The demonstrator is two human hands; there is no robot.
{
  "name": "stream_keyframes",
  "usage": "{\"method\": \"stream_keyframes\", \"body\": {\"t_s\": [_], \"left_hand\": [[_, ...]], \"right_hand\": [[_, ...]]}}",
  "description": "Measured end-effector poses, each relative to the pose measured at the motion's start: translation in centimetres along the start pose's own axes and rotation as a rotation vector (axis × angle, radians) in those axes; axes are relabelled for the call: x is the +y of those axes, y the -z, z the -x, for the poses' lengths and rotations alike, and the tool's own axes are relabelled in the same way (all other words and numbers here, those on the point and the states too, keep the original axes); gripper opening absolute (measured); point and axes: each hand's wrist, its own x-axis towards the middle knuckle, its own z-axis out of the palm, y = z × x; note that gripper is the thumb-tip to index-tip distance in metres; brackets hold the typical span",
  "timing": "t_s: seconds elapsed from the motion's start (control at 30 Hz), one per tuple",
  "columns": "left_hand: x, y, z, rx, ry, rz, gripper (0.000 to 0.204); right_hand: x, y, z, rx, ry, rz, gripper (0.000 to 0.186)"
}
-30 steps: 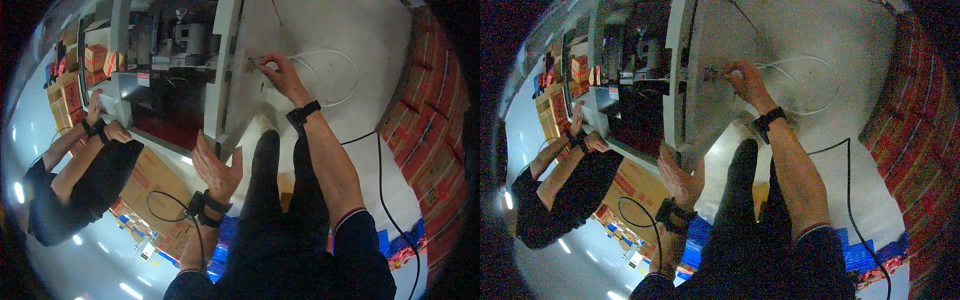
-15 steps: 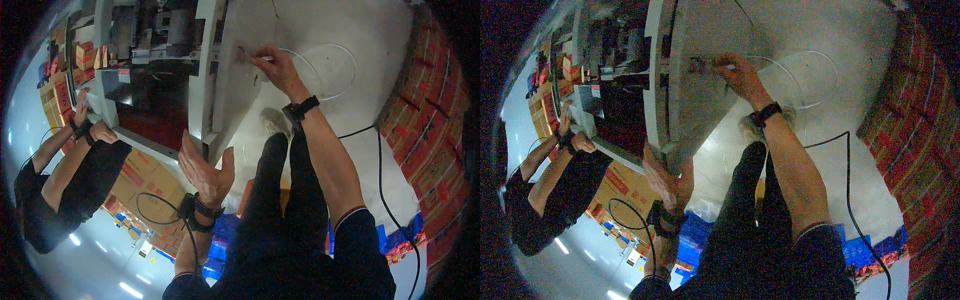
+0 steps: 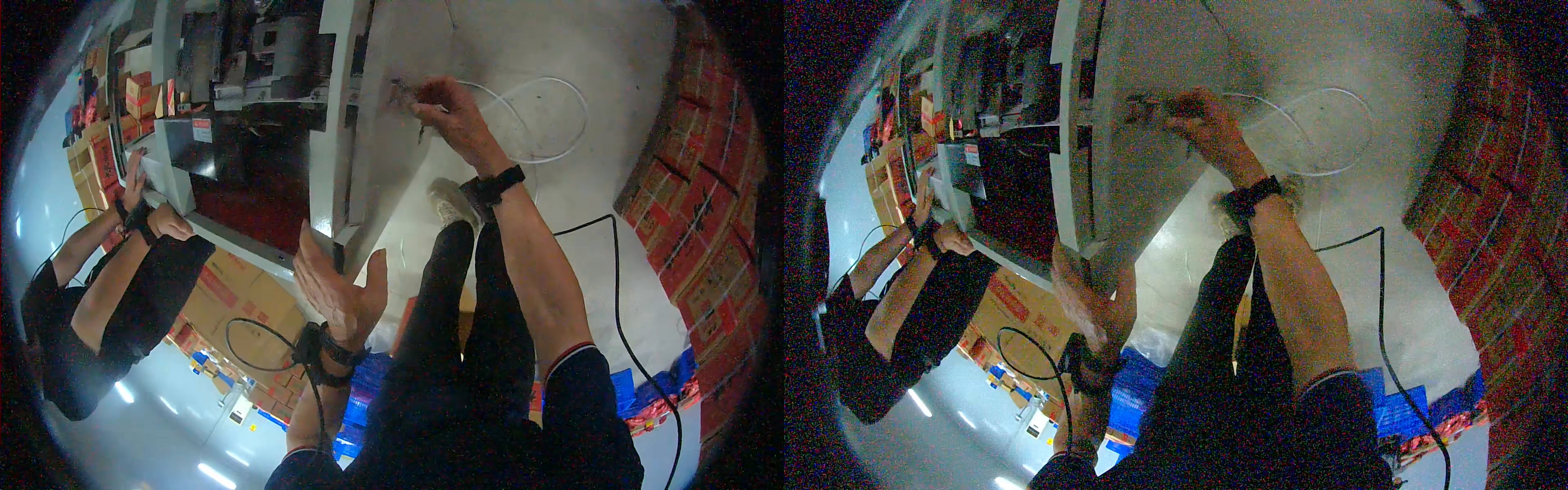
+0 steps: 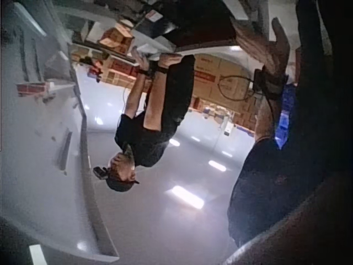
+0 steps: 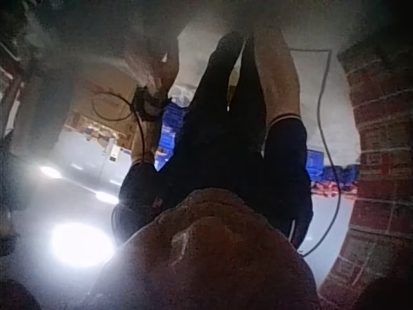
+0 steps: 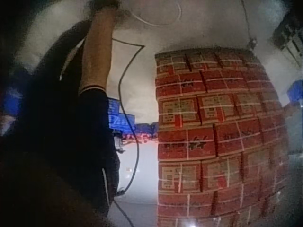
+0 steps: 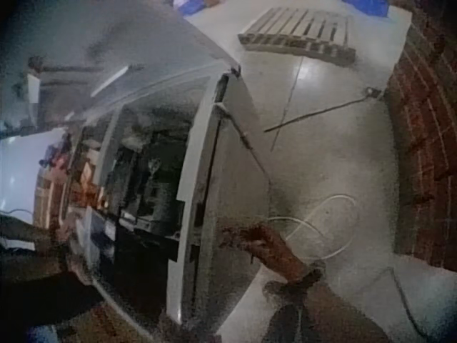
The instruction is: The recorder is performing maintenance or repair on an industrial strapping machine, assisted by another person.
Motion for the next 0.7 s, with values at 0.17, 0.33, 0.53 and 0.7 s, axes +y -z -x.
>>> {"method": "stream_keyframes", "body": {"t_s": [0.17, 0.33, 0.53, 0.7], "left_hand": [[0.3, 0.2, -0.2, 0.001, -0.008, 0.002, 0.084], [0.0, 0.0, 0.1, 0.023, -0.054, -0.043, 0.084], [0.2, 0.2, 0.1, 0.006, -0.027, -0.027, 0.082], [0.3, 0.1, 0.3, -0.002, -0.010, -0.020, 0.082]], "right_hand": [[0.1, 0.4, 0.1, -0.067, -0.106, -0.004, 0.021], [-2.4, 1.6, 0.4, -0.135, -0.295, 0.025, 0.022], [-2.9, 2.9, 0.3, -0.122, -0.245, -0.041, 0.020], [-3.4, 3.8, -0.4, -0.204, -0.207, 0.227, 0.020]]}}
